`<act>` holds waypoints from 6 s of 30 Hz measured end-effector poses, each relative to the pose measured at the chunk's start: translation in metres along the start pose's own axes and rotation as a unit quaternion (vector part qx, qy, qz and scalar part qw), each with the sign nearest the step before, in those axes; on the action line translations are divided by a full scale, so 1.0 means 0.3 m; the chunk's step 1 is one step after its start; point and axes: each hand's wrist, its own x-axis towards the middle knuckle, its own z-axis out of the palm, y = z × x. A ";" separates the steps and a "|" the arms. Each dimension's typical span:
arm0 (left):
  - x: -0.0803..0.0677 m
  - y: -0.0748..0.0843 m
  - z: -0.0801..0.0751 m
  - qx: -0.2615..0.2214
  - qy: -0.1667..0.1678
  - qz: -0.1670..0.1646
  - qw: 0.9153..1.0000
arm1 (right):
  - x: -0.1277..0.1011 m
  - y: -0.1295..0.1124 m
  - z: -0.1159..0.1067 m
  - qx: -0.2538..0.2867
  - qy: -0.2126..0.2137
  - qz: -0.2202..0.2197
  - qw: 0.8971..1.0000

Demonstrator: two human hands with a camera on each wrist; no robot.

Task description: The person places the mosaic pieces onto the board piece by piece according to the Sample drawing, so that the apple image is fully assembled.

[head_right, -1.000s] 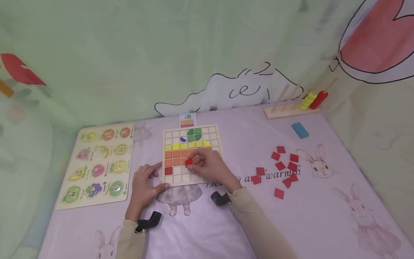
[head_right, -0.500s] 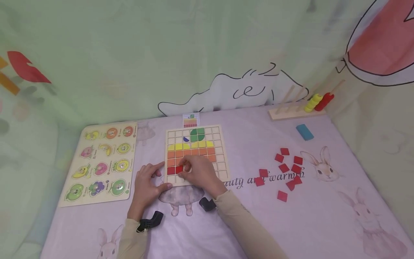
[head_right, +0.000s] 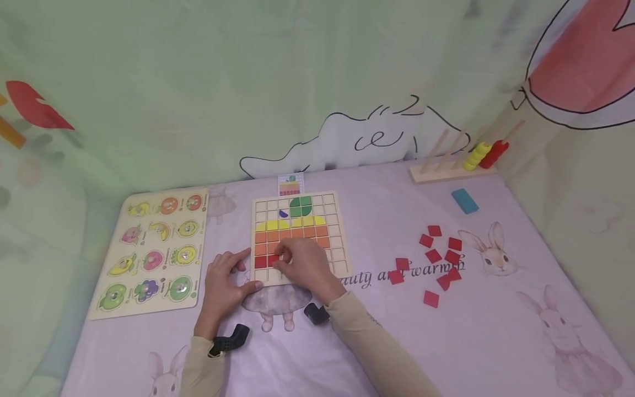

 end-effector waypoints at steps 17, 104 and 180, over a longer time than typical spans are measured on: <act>-0.006 0.001 0.002 0.004 -0.002 -0.001 1.000 | -0.237 0.318 -0.380 -0.031 0.002 0.142 0.989; -0.004 0.008 0.008 0.001 -0.008 -0.003 1.000 | -0.056 0.116 -0.157 0.076 0.028 0.002 0.997; 0.002 0.010 -0.006 0.000 -0.012 -0.012 1.000 | -0.080 0.122 -0.091 0.049 0.034 0.033 0.998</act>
